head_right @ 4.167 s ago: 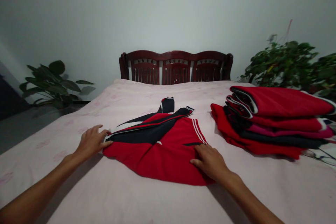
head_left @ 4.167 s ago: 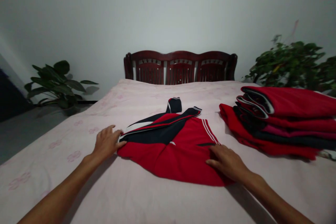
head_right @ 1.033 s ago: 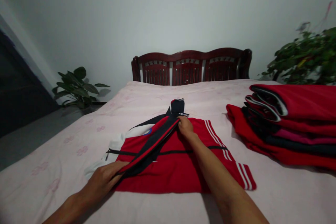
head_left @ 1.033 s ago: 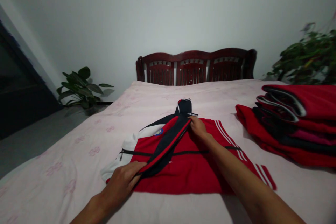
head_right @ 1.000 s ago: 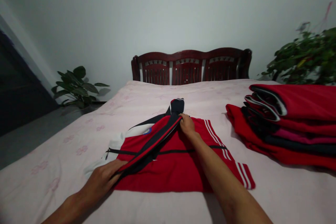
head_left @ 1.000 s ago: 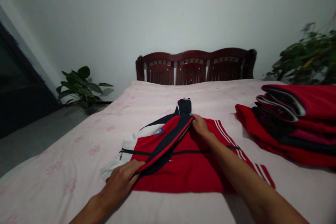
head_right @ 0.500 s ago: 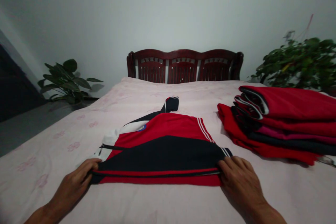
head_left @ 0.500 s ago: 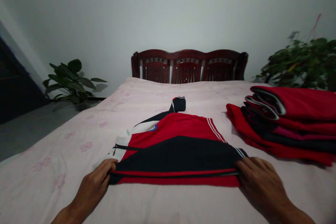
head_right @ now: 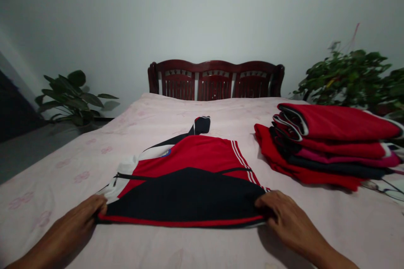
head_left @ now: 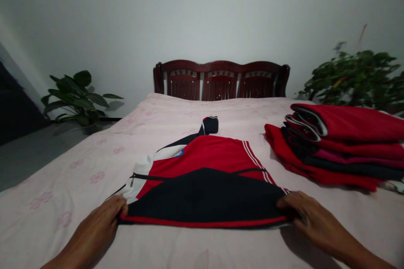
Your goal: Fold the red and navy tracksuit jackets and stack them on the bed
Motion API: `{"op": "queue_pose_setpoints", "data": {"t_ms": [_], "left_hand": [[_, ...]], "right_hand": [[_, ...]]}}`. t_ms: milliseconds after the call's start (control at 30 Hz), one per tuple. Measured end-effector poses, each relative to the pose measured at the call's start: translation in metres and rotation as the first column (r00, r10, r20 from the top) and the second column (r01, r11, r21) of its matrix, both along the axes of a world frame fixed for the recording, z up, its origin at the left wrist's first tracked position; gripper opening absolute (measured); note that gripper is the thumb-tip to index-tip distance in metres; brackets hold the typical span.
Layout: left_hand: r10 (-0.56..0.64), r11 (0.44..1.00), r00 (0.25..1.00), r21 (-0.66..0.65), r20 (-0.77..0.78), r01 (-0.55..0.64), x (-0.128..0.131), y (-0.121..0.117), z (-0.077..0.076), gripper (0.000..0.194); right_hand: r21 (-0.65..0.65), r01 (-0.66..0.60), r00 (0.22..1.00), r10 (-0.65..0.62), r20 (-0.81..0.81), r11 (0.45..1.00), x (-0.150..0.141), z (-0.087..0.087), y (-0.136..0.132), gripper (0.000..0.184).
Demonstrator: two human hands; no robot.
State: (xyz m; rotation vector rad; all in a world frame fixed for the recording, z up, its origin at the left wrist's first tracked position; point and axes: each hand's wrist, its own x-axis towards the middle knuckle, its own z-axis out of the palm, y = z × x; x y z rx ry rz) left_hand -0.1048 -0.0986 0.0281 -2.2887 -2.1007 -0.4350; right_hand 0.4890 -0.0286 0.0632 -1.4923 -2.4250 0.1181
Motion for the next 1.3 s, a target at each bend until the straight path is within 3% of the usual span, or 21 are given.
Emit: {"op": "queue_pose_setpoints", "data": {"t_ms": [100, 200, 333, 433, 567, 667, 867, 1033, 1300], "left_hand": [[-0.011, 0.997, 1.000, 0.073, -0.024, 0.012, 0.016, 0.010, 0.010, 0.033], [-0.089, 0.980, 0.996, 0.180, 0.002, 0.087, 0.058, 0.027, 0.012, 0.035], [-0.192, 0.971, 0.981, 0.145, 0.000, 0.190, 0.122, 0.049, -0.003, 0.037], [-0.156, 0.980, 0.985, 0.111, -0.066, 0.163, 0.146, 0.059, -0.020, 0.048], [-0.092, 0.982, 0.989, 0.152, -0.114, 0.109, 0.147, 0.062, -0.037, 0.056], [-0.092, 0.980, 0.987, 0.164, -0.130, 0.113, 0.142, 0.061, -0.042, 0.056], [-0.077, 0.981, 0.986, 0.163, -0.149, 0.101, 0.138, 0.061, -0.038, 0.055], [-0.005, 0.991, 0.993, 0.131, -0.116, 0.021, 0.131, 0.064, -0.034, 0.053], [0.053, 0.979, 0.995, 0.199, -0.080, -0.036, 0.124, 0.070, -0.035, 0.046]], "right_hand": [[0.080, 0.106, 0.990, -0.097, -0.105, 0.991, -0.003, 0.005, 0.011, 0.034], [0.219, 0.235, 0.971, -0.219, -0.094, 0.947, -0.011, -0.004, 0.027, 0.038], [0.166, 0.384, 0.921, -0.388, -0.004, 0.908, -0.016, -0.034, 0.039, 0.047], [0.156, 0.375, 0.923, -0.384, 0.031, 0.914, -0.014, -0.052, 0.040, 0.044], [0.272, 0.346, 0.918, -0.384, 0.100, 0.898, -0.020, -0.050, 0.043, 0.042], [0.347, 0.336, 0.913, -0.393, 0.108, 0.876, -0.044, -0.044, 0.050, 0.044], [0.292, 0.323, 0.913, -0.377, 0.153, 0.900, -0.093, -0.054, 0.054, 0.046], [0.334, 0.337, 0.918, -0.387, 0.092, 0.880, -0.096, -0.054, 0.050, 0.042], [0.308, 0.359, 0.923, -0.384, 0.025, 0.881, -0.097, -0.050, 0.048, 0.039]]}}
